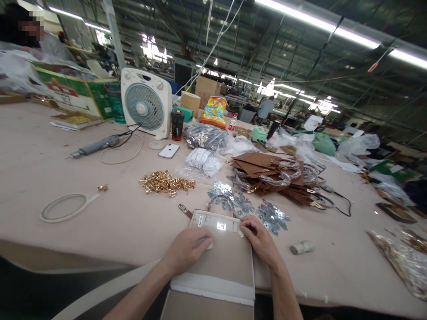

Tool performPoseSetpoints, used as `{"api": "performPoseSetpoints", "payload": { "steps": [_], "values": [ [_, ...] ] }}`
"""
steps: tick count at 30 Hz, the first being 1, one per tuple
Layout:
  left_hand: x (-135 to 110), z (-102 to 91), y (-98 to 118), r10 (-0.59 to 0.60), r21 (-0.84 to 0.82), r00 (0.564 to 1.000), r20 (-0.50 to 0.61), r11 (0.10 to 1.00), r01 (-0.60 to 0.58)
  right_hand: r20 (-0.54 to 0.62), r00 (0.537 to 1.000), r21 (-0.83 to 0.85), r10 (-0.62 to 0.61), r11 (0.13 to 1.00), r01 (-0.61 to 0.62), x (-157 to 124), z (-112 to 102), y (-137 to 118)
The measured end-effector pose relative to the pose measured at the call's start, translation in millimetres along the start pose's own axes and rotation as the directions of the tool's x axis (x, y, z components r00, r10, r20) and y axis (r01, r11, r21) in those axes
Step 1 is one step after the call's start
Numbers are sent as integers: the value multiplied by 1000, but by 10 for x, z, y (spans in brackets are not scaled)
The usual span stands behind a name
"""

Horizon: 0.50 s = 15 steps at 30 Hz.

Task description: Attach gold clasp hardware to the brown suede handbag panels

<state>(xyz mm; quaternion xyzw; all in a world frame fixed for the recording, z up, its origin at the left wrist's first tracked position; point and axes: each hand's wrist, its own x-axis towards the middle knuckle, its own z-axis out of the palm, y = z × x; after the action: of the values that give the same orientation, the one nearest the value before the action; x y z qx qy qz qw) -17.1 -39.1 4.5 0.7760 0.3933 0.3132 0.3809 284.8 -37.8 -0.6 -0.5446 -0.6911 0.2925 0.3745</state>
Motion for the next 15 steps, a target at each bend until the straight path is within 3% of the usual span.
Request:
{"api": "performPoseSetpoints", "payload": {
  "steps": [7,15],
  "values": [
    [-6,3,-17,12,-39,1000,-3,999,-12,-28,974,259,224,943,-210,6,76,46],
    [2,-17,-46,9,-89,1000,23,996,-7,-220,937,144,272,959,-245,104,225,25]
  ]
}}
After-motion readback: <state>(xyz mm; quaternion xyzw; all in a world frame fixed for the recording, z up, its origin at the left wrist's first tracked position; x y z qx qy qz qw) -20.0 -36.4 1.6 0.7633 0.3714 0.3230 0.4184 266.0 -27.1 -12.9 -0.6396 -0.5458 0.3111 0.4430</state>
